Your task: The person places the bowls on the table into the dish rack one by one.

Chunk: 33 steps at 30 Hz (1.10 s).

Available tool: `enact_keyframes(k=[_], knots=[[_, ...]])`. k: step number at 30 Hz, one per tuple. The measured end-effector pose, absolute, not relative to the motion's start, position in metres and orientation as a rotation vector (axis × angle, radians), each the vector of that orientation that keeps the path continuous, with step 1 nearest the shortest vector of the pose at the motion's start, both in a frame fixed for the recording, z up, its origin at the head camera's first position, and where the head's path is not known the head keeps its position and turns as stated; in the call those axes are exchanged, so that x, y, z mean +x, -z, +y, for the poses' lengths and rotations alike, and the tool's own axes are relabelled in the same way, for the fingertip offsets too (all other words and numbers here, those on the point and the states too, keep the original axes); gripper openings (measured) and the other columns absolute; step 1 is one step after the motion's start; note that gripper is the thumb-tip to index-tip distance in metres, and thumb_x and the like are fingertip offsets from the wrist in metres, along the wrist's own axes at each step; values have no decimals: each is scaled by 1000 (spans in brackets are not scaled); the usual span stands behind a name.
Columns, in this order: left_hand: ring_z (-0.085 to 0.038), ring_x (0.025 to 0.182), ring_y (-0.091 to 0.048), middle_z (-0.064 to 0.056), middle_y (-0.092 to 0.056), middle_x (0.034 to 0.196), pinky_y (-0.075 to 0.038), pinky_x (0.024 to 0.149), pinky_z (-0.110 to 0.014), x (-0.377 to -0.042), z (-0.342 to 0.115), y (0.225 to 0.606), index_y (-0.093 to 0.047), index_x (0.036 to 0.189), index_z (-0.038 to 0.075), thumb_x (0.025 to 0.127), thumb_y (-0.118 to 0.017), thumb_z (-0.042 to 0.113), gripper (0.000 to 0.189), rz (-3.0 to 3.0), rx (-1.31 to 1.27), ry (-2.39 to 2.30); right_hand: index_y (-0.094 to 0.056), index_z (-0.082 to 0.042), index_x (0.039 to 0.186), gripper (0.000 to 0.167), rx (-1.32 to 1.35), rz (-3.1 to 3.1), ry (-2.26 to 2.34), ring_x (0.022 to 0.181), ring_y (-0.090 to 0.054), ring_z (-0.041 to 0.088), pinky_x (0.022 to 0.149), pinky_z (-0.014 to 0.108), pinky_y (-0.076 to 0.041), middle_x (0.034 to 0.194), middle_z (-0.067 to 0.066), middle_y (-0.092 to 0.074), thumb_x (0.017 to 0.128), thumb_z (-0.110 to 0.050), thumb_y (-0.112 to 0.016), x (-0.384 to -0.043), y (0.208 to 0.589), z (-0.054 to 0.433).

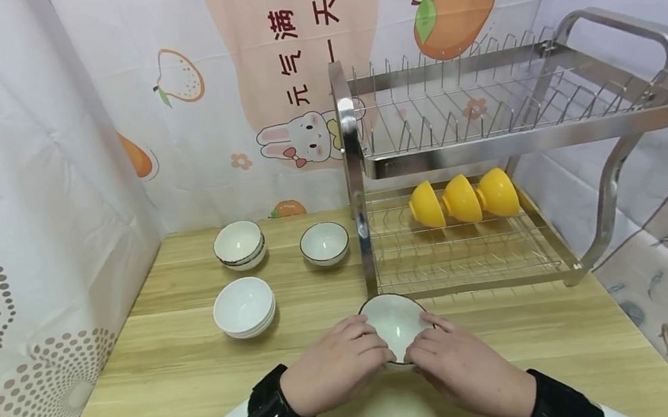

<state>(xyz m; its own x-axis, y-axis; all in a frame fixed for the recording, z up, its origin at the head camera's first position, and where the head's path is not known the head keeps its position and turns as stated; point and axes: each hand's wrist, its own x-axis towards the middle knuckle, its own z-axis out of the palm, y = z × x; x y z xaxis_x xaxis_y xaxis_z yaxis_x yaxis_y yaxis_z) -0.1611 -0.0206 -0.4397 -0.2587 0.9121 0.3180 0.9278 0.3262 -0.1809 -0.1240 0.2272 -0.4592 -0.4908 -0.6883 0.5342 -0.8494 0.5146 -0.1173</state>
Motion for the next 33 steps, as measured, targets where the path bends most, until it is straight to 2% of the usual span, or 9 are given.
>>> enact_keyframes(k=[3,6,8,11,13,17,19,28,33], knots=[[-14,123,-50,6,-60,130,-29,116,-33,-163,-18,439,-62,130,23,95,-65,28,35,-2218,-1569,163,-63,-21,99,32,1224,-2361,-549,92,-63,4,118,29,-20,97,-16,-65,107,-35,-36,-128,458,230],[-21,133,-43,-3,-48,146,-25,118,-35,-162,-17,441,-51,144,21,94,-64,36,53,-2209,-1475,248,-64,-19,105,29,1109,-2418,-631,94,-65,8,116,37,-30,101,-13,-66,106,-37,-42,-132,456,235],[-24,137,-40,-7,-41,152,-24,119,-38,-161,-16,443,-47,148,21,93,-64,43,61,-2209,-1412,249,-64,-15,110,20,961,-2492,-722,102,-66,20,106,44,-43,108,-4,-68,103,-31,-54,-135,453,238],[-27,140,-36,-9,-32,157,-25,118,-40,-159,-13,445,-42,151,22,93,-62,51,67,-2240,-1354,244,-64,-5,119,27,660,-2619,-990,107,-64,35,88,52,-53,115,13,-68,97,-19,-65,-142,445,244],[-28,142,-33,-8,-27,160,-28,117,-42,-158,-10,446,-40,152,23,93,-60,55,71,-2281,-1339,257,-58,3,127,37,452,-2670,-1237,110,-62,37,82,45,-57,122,24,-64,96,-14,-66,-152,438,248],[-28,144,-29,-6,-23,161,-32,115,-46,-158,-2,448,-36,154,26,92,-56,63,75,-2375,-1332,246,-40,11,142,55,189,-2603,-1806,113,-56,18,86,23,-51,137,28,-51,103,-26,-55,-184,427,258],[-28,145,-28,-5,-23,162,-31,115,-46,-157,2,449,-35,154,28,92,-53,66,76,-2419,-1350,223,-32,10,147,62,119,-2550,-1994,113,-51,14,87,19,-47,144,27,-43,104,-32,-51,-199,425,262],[-24,146,-24,2,-23,162,-22,119,-43,-155,26,459,-26,157,35,92,-36,76,77,-2523,-1506,-9,-18,4,155,70,30,-2419,-2284,128,-41,19,99,25,-43,156,21,-27,105,-35,-48,-261,439,263],[-23,143,-29,4,-28,160,-26,116,-44,-152,39,471,-25,157,36,90,-35,78,79,-2500,-1579,-95,-18,3,155,65,-4,-2404,-2306,130,-40,21,102,29,-41,158,20,-26,106,-30,-45,-281,446,259]])
